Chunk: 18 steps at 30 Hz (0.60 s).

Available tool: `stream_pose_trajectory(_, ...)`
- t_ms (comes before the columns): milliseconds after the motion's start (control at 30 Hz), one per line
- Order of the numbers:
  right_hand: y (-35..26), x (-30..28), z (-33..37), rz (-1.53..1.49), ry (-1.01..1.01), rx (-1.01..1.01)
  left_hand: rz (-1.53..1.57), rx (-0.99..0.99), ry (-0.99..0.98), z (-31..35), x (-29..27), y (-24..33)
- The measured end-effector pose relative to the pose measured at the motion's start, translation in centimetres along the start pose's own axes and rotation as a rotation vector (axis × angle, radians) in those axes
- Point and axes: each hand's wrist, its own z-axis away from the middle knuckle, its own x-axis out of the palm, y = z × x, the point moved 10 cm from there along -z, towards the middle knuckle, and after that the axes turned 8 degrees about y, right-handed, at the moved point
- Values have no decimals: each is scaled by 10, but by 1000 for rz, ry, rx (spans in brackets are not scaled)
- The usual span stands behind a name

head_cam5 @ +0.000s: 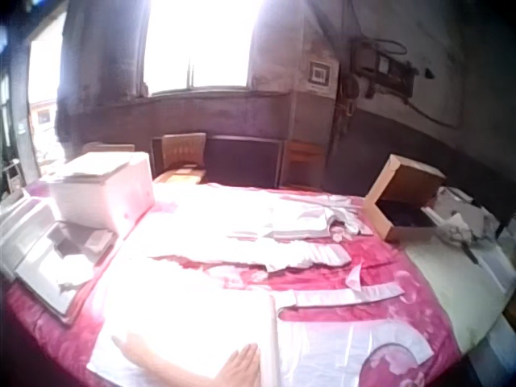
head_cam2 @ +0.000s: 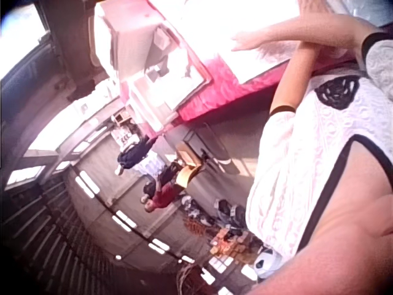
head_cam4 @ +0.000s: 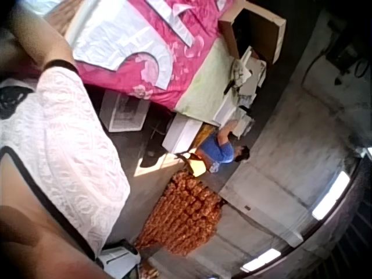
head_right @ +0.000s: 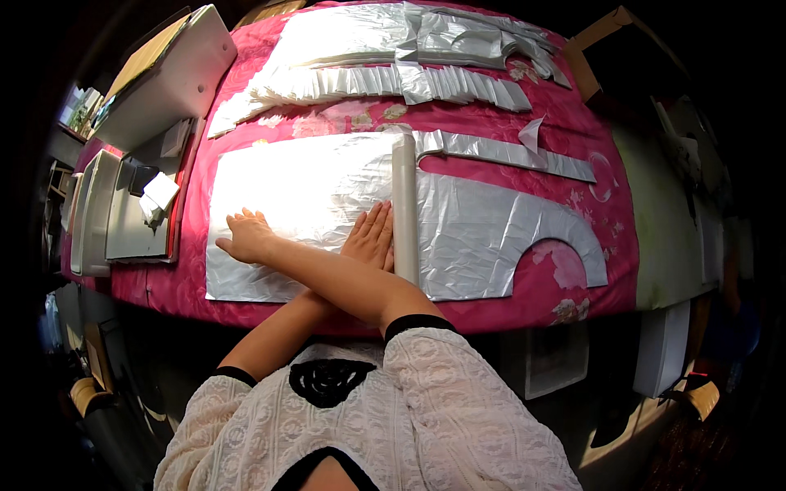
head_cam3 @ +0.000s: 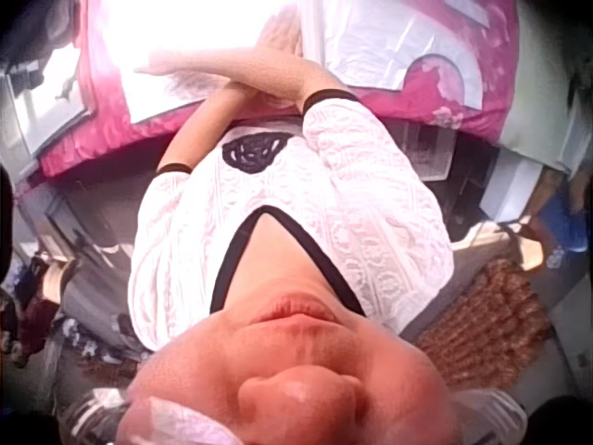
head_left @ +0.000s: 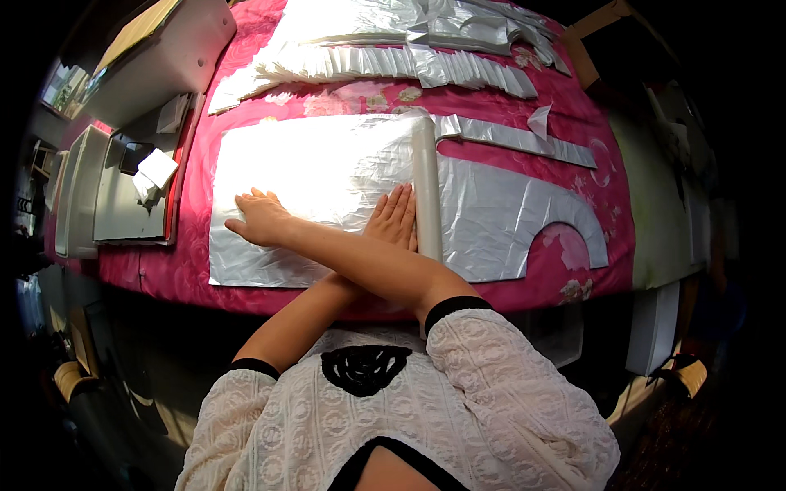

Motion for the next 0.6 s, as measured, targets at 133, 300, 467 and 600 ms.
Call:
stream_pose_trajectory(133, -47, -3, 26, -94, -56, -155, 50, 22, 61, 2, 2, 0)
stream_pose_trajectory(300, -23, -137, 136, 76, 407, -423, 48, -34, 190, 8, -26, 0)
stream_pose_trajectory(467, 69, -193, 227, 526, 335, -259, 263, -101, 92, 0, -16, -3)
stream_pose_trajectory(600, 95, -172, 232, 633, 123, -266, 487, -105, 180, 9, -68, -19)
